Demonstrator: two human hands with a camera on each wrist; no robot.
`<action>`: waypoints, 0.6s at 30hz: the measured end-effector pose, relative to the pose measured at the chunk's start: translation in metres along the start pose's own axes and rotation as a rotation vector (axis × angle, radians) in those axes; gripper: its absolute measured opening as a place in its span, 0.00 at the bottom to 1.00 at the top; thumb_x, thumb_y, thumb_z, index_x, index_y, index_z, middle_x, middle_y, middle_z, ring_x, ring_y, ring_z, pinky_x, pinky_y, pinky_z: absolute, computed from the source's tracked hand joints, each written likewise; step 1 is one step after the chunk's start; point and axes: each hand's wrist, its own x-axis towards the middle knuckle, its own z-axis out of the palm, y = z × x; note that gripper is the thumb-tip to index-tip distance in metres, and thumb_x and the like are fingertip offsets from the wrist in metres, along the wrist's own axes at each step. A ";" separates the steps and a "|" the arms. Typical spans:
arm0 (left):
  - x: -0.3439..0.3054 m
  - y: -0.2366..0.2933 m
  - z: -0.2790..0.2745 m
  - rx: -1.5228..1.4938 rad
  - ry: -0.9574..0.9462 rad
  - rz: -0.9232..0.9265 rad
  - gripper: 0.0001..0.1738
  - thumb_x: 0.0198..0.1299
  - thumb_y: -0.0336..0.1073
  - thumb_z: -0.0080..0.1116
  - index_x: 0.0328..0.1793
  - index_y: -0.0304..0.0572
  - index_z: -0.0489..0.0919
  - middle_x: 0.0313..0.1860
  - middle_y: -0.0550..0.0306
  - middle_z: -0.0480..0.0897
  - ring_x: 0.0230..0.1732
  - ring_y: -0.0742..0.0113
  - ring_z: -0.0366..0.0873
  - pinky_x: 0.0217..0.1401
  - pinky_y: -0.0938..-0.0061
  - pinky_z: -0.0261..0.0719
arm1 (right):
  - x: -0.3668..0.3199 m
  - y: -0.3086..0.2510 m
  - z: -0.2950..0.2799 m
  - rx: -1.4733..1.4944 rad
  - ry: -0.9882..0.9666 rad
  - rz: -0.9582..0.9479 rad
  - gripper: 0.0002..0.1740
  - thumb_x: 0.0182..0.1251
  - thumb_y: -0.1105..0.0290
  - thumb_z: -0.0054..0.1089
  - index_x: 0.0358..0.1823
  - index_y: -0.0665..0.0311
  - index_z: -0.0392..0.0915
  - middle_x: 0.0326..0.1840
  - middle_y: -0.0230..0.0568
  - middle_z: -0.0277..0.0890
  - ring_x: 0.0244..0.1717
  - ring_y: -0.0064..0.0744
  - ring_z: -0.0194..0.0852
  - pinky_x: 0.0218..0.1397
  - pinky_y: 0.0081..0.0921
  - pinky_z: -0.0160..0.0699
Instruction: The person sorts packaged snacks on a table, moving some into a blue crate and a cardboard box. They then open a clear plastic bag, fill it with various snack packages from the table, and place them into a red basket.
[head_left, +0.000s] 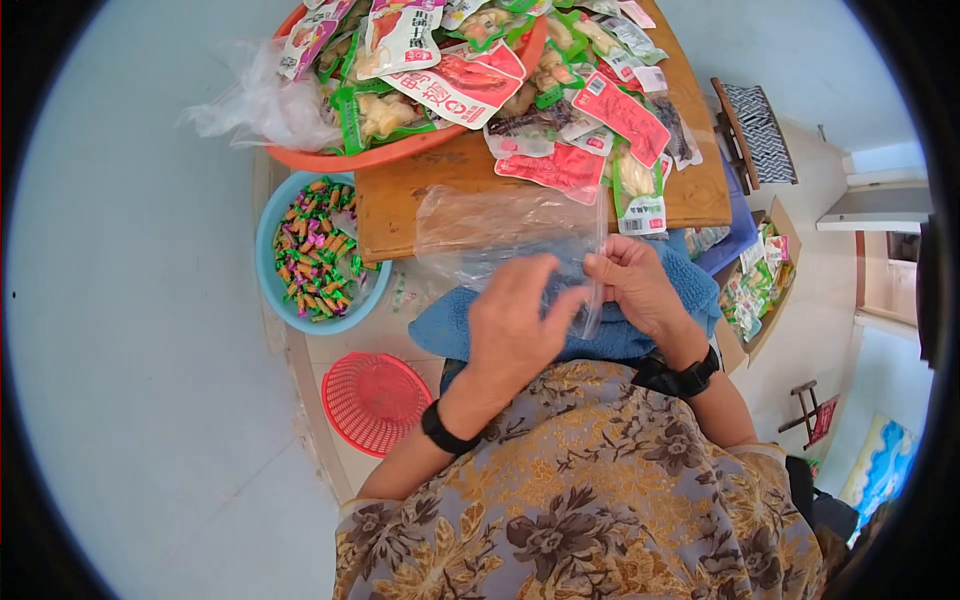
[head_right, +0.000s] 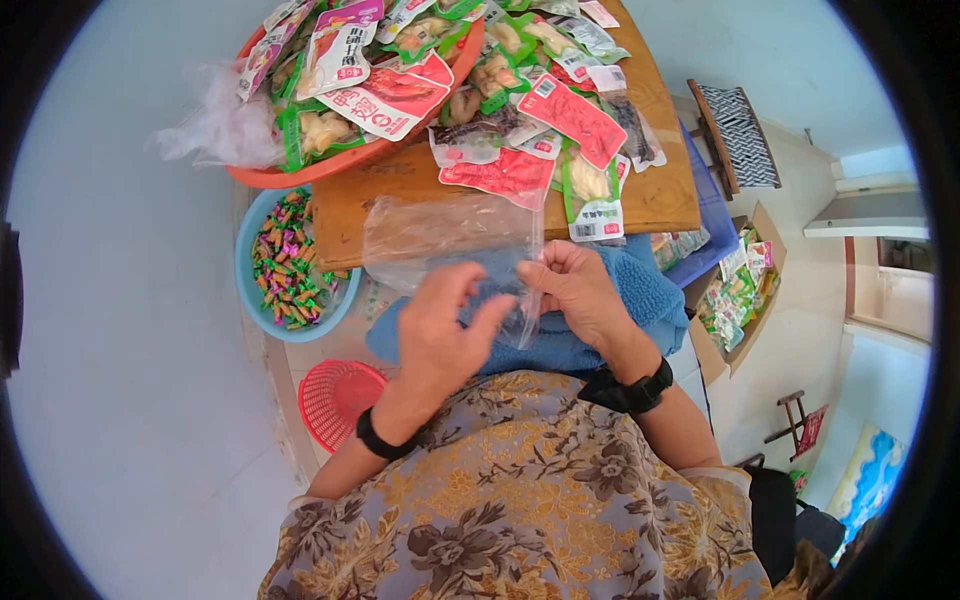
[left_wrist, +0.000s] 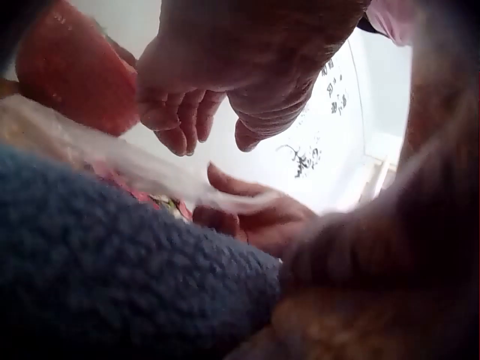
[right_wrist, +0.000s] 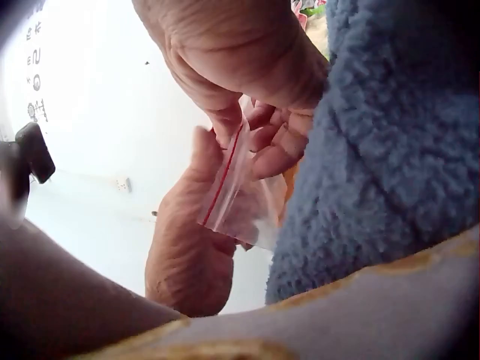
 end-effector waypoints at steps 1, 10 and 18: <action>-0.001 0.005 0.009 -0.023 -0.044 -0.008 0.19 0.53 0.35 0.74 0.48 0.37 0.79 0.37 0.49 0.80 0.34 0.54 0.79 0.36 0.64 0.78 | 0.000 0.001 0.001 0.001 0.006 -0.004 0.09 0.68 0.68 0.70 0.38 0.62 0.78 0.32 0.29 0.80 0.28 0.17 0.78 0.29 0.17 0.79; -0.006 -0.005 0.037 -0.103 -0.120 -0.135 0.08 0.58 0.29 0.67 0.39 0.37 0.77 0.30 0.48 0.80 0.29 0.52 0.81 0.32 0.63 0.77 | 0.003 0.003 0.000 -0.091 -0.126 -0.044 0.13 0.66 0.62 0.73 0.37 0.62 0.79 0.31 0.32 0.82 0.30 0.17 0.78 0.33 0.17 0.78; -0.003 -0.010 0.027 -0.314 -0.137 -0.347 0.05 0.62 0.27 0.65 0.35 0.35 0.80 0.27 0.60 0.80 0.27 0.76 0.74 0.31 0.76 0.74 | 0.003 -0.003 0.001 -0.125 -0.146 -0.051 0.13 0.67 0.62 0.71 0.38 0.64 0.79 0.29 0.35 0.82 0.28 0.21 0.80 0.34 0.20 0.83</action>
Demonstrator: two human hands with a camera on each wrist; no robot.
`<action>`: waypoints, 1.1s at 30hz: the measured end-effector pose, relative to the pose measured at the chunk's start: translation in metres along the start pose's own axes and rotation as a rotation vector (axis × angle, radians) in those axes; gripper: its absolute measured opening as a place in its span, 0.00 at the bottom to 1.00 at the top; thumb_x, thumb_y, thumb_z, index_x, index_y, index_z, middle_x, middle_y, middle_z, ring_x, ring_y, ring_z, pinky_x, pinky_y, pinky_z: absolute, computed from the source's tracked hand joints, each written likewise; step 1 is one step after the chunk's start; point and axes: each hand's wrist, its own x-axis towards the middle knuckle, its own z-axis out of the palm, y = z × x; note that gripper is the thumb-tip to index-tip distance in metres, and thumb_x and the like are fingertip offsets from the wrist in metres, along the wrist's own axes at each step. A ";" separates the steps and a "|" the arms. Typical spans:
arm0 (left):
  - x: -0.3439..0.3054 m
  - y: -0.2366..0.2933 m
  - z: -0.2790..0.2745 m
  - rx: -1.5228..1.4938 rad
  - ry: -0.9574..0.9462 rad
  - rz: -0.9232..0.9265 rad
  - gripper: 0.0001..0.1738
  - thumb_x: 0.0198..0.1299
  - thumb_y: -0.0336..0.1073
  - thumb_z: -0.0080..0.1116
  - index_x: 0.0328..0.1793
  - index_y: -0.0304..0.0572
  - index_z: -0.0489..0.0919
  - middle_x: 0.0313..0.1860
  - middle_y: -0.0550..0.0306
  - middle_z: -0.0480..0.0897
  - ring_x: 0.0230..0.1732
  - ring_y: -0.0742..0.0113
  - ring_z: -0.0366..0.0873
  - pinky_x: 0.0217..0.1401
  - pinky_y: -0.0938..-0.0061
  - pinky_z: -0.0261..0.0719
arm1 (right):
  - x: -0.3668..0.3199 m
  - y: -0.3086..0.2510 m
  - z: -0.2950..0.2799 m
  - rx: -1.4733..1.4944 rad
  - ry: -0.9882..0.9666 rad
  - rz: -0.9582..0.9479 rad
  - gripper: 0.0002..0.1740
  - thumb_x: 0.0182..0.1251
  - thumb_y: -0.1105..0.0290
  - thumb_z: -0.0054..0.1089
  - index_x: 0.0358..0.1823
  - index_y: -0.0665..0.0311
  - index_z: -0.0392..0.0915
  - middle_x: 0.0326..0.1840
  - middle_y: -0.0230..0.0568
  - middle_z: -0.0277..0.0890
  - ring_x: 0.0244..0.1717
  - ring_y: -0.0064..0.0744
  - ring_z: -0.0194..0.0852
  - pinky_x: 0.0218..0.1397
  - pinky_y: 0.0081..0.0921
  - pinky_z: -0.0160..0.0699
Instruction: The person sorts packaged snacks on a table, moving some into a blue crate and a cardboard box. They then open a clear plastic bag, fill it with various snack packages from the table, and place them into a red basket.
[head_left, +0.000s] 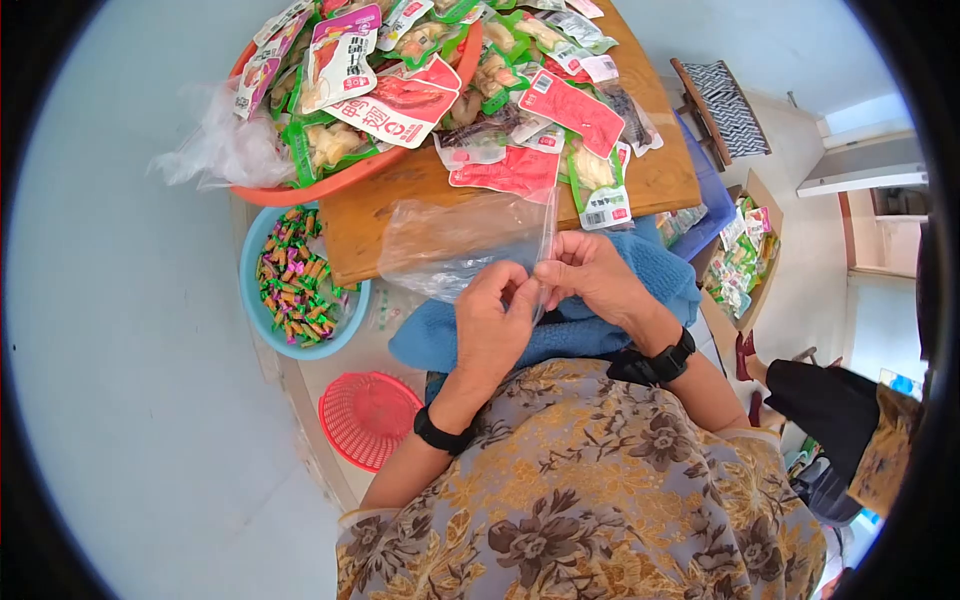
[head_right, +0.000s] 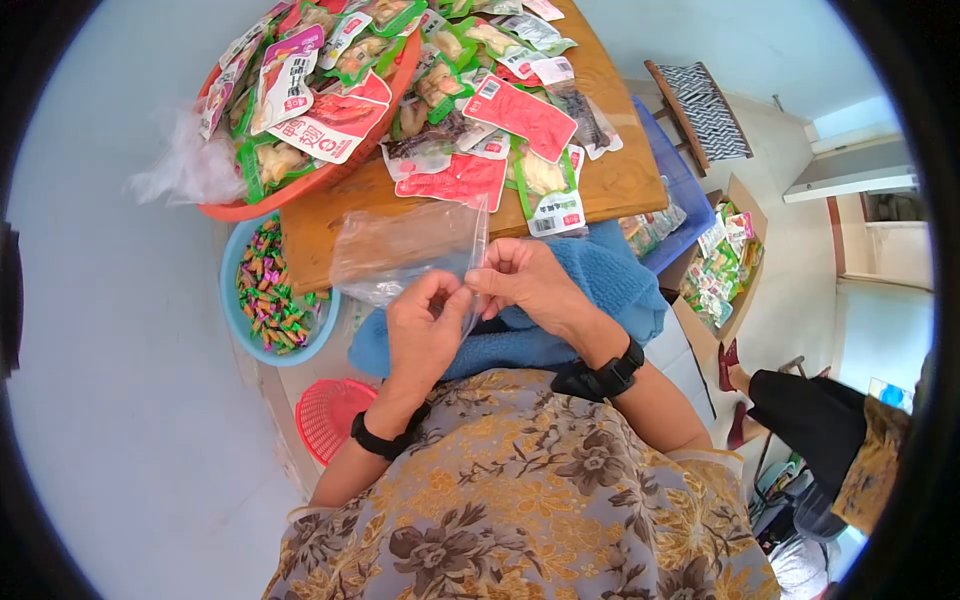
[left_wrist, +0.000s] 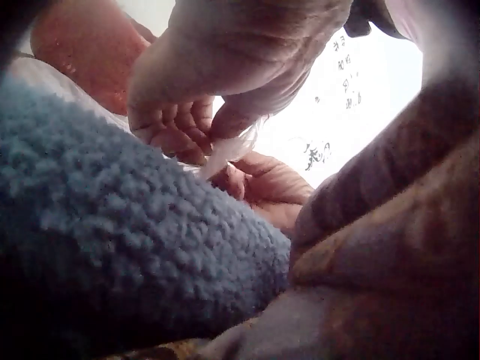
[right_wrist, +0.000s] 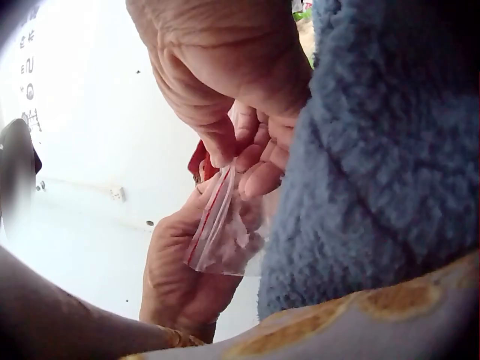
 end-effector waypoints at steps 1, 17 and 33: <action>0.001 0.000 -0.002 0.000 -0.002 0.001 0.05 0.62 0.27 0.65 0.35 0.35 0.80 0.27 0.60 0.80 0.27 0.76 0.74 0.31 0.76 0.74 | 0.000 -0.001 0.000 -0.018 -0.005 0.014 0.12 0.68 0.63 0.70 0.38 0.64 0.79 0.29 0.36 0.82 0.28 0.22 0.81 0.33 0.20 0.83; -0.005 0.019 -0.031 0.116 0.117 0.135 0.07 0.66 0.30 0.64 0.38 0.36 0.77 0.27 0.67 0.75 0.29 0.81 0.70 0.33 0.84 0.68 | -0.001 -0.001 0.000 -0.077 0.091 0.001 0.06 0.68 0.72 0.65 0.38 0.64 0.76 0.27 0.34 0.81 0.25 0.22 0.81 0.27 0.21 0.82; -0.017 0.006 -0.008 0.575 0.104 0.266 0.33 0.49 0.23 0.63 0.64 0.31 0.68 0.52 0.38 0.76 0.52 0.37 0.75 0.52 0.52 0.77 | 0.014 0.010 0.032 -0.429 0.082 -0.219 0.07 0.55 0.79 0.60 0.28 0.66 0.69 0.22 0.33 0.70 0.26 0.20 0.66 0.29 0.24 0.69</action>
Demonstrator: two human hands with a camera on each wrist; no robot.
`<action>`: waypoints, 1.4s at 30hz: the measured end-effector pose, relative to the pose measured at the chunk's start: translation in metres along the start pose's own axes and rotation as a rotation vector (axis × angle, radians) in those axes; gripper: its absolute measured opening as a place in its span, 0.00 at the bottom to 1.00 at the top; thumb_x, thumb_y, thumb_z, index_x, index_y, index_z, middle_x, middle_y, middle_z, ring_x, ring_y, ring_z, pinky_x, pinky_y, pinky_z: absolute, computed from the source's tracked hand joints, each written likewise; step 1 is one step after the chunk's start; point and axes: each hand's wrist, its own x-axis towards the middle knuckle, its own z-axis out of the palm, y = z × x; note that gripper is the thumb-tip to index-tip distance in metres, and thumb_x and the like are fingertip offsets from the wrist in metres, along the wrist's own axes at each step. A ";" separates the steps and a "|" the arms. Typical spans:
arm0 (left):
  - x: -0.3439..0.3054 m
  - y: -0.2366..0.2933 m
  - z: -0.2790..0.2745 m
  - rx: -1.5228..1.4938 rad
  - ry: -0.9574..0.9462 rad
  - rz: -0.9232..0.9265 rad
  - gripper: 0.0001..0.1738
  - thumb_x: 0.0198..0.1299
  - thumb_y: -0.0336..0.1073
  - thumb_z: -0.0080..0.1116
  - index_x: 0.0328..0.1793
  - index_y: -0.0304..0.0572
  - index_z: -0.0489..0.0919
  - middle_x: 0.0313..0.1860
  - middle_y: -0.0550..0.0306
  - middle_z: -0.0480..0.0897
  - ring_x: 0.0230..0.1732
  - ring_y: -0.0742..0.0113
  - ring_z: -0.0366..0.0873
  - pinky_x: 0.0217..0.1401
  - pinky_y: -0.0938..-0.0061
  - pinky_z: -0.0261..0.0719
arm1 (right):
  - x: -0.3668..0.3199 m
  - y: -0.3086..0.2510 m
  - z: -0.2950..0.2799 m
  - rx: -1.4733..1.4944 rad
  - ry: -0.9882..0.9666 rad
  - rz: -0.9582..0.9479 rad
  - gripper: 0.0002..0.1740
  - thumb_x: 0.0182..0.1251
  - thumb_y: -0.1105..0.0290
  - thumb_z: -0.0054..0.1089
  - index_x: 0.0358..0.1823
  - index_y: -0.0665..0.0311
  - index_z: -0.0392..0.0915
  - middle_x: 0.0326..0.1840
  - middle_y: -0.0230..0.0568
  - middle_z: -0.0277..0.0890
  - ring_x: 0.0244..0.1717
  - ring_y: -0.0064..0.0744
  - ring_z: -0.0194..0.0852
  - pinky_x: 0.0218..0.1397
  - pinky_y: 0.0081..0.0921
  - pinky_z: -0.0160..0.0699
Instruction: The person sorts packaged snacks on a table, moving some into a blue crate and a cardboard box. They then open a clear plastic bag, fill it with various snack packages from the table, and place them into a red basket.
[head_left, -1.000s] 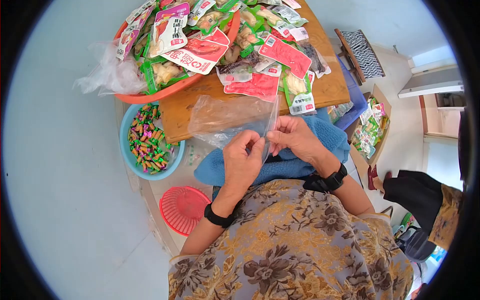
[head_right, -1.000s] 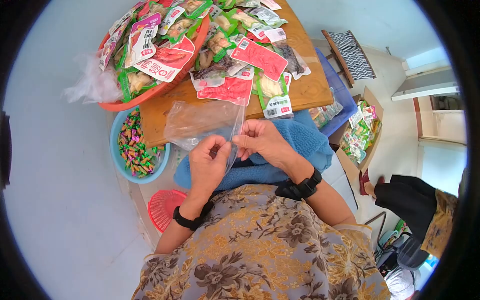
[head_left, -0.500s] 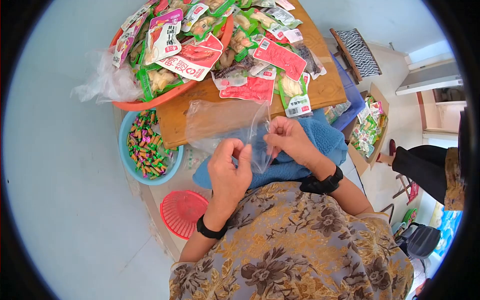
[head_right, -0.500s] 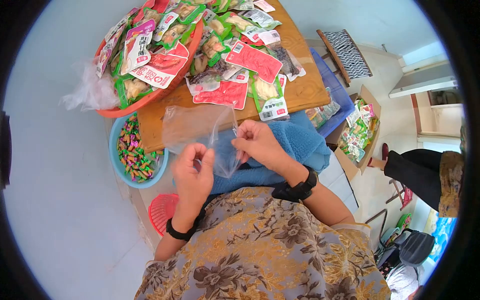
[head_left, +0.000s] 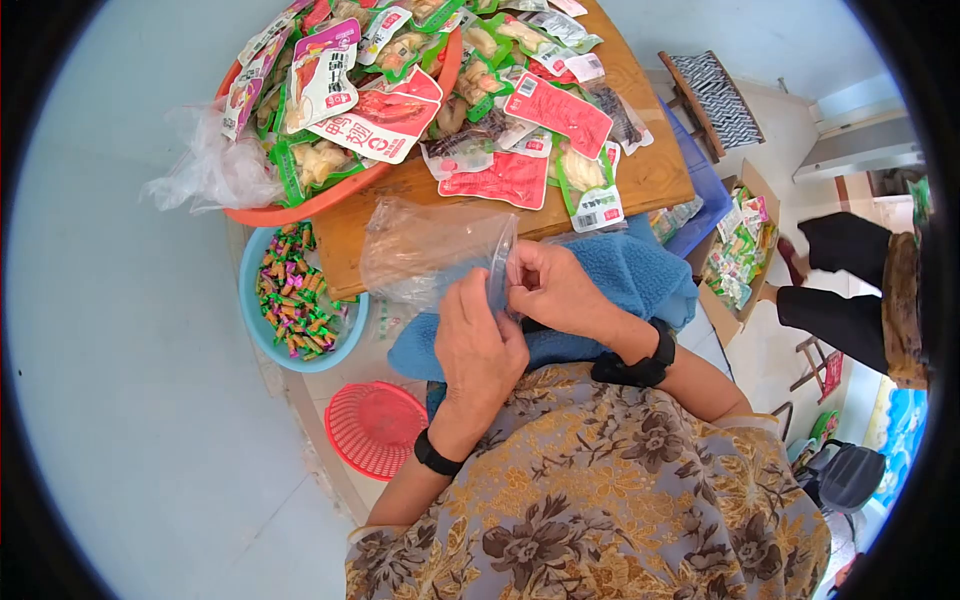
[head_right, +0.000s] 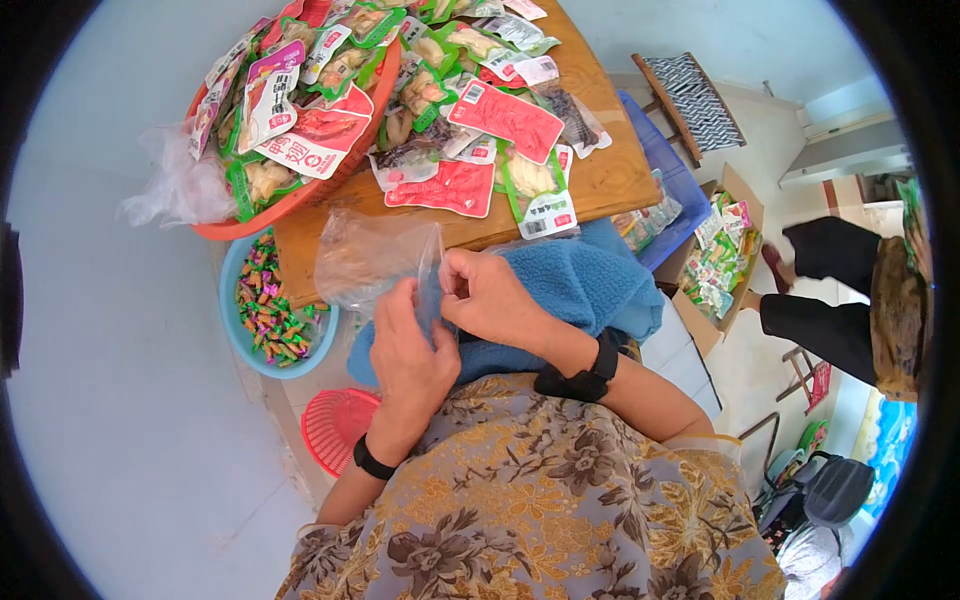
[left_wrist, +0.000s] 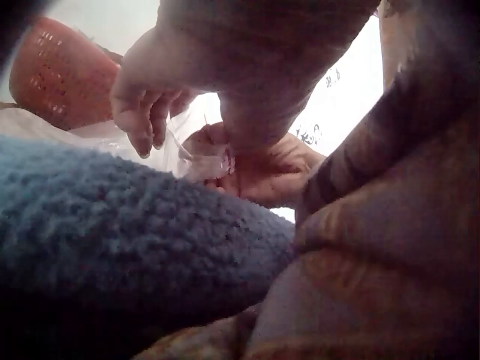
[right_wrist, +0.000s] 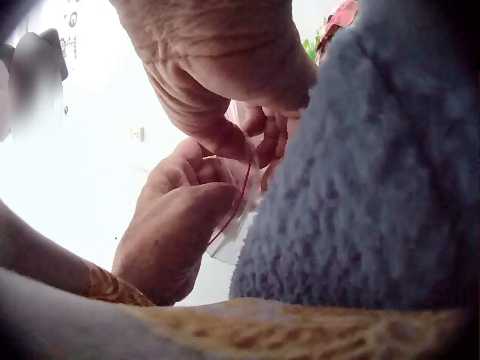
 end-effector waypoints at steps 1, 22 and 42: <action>-0.001 -0.002 0.002 0.045 0.008 0.013 0.32 0.49 0.24 0.62 0.64 0.31 0.69 0.51 0.39 0.77 0.51 0.39 0.76 0.50 0.52 0.77 | 0.000 0.000 0.001 0.001 -0.004 0.021 0.07 0.54 0.79 0.60 0.28 0.67 0.69 0.22 0.35 0.69 0.26 0.21 0.64 0.29 0.26 0.68; 0.006 -0.006 -0.010 0.140 0.238 0.089 0.28 0.52 0.14 0.54 0.62 0.31 0.73 0.49 0.38 0.78 0.50 0.37 0.77 0.50 0.54 0.78 | -0.002 -0.005 -0.002 -0.362 0.038 0.006 0.07 0.53 0.75 0.63 0.29 0.67 0.74 0.27 0.50 0.80 0.29 0.49 0.80 0.33 0.41 0.77; -0.003 0.001 -0.025 0.207 0.068 0.080 0.25 0.54 0.23 0.66 0.60 0.41 0.78 0.46 0.47 0.79 0.44 0.47 0.79 0.45 0.59 0.79 | 0.011 0.002 -0.001 -0.688 0.453 -0.546 0.07 0.65 0.74 0.63 0.43 0.64 0.78 0.34 0.49 0.79 0.33 0.55 0.80 0.32 0.43 0.79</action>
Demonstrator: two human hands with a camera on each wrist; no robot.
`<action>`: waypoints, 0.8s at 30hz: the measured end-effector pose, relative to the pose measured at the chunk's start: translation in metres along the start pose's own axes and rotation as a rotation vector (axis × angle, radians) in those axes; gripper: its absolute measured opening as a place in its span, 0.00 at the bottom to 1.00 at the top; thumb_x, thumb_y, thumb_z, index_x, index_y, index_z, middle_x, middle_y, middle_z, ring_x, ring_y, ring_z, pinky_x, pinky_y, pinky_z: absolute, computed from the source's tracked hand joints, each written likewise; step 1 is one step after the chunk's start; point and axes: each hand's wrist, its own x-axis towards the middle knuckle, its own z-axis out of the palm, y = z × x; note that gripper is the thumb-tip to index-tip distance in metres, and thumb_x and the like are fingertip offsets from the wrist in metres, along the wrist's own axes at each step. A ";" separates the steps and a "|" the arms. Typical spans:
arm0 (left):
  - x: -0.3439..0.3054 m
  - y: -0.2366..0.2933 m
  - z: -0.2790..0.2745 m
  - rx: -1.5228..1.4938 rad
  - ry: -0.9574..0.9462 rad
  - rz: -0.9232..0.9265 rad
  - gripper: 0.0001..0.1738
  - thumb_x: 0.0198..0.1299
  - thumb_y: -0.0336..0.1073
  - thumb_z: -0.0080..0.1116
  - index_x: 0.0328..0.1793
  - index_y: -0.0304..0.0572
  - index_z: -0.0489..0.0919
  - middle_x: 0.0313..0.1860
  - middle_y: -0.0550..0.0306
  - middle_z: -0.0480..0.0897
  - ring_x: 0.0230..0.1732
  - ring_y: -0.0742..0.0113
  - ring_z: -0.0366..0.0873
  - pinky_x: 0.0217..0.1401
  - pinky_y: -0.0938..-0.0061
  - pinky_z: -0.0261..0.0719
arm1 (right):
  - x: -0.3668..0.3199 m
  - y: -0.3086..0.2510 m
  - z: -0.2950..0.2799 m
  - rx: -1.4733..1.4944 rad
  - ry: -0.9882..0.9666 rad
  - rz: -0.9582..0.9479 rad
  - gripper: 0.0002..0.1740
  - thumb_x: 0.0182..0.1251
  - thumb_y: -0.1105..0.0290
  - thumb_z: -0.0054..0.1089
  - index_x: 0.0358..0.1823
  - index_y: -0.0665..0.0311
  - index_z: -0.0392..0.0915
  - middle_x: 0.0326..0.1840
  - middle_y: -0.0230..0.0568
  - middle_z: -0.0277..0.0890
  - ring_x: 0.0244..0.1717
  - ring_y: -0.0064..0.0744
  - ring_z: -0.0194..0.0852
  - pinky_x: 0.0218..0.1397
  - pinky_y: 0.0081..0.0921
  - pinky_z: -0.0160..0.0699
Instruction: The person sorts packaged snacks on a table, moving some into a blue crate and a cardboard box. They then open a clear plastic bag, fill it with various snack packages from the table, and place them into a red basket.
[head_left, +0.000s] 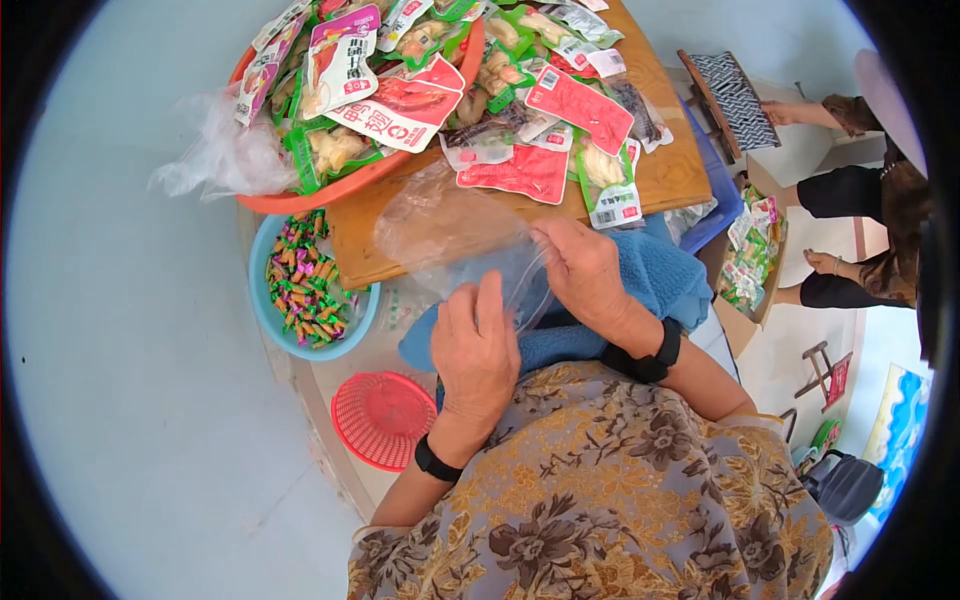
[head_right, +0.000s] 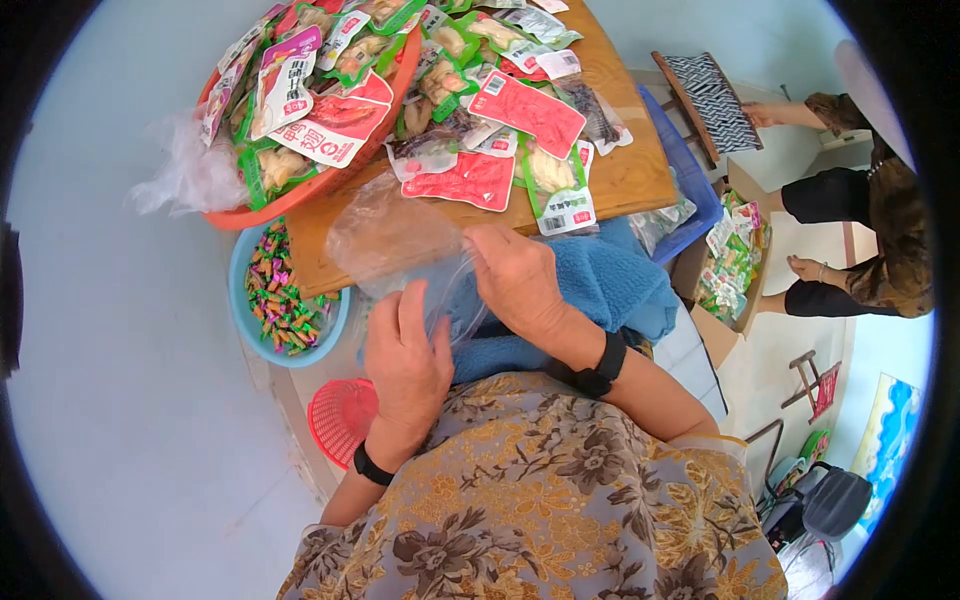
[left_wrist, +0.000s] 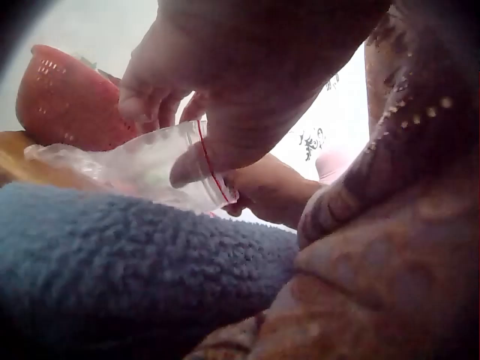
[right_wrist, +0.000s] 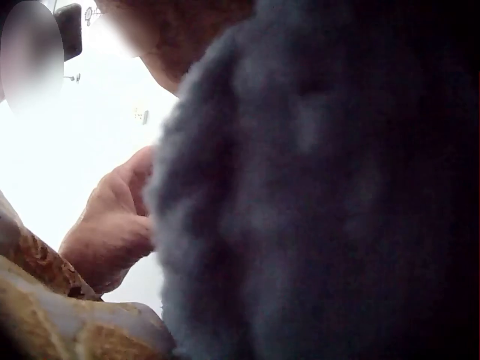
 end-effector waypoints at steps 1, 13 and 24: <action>-0.004 -0.003 0.002 0.027 -0.018 -0.015 0.26 0.54 0.22 0.65 0.61 0.41 0.77 0.47 0.48 0.78 0.45 0.46 0.79 0.47 0.58 0.78 | 0.001 0.001 0.001 -0.002 0.037 0.011 0.05 0.65 0.74 0.63 0.42 0.64 0.79 0.33 0.49 0.79 0.33 0.54 0.81 0.32 0.43 0.79; -0.005 -0.013 0.001 0.086 0.169 0.065 0.10 0.59 0.28 0.67 0.47 0.44 0.82 0.25 0.54 0.76 0.25 0.53 0.76 0.26 0.61 0.74 | 0.003 0.004 -0.004 -0.160 -0.063 -0.194 0.05 0.60 0.73 0.64 0.37 0.61 0.79 0.27 0.42 0.68 0.26 0.46 0.76 0.26 0.40 0.76; -0.001 -0.009 0.007 0.051 0.119 0.121 0.10 0.58 0.30 0.69 0.46 0.43 0.84 0.20 0.54 0.76 0.21 0.55 0.75 0.22 0.62 0.71 | 0.020 -0.020 -0.014 -0.109 0.035 -0.222 0.18 0.51 0.73 0.69 0.44 0.65 0.78 0.38 0.43 0.76 0.35 0.49 0.78 0.34 0.38 0.80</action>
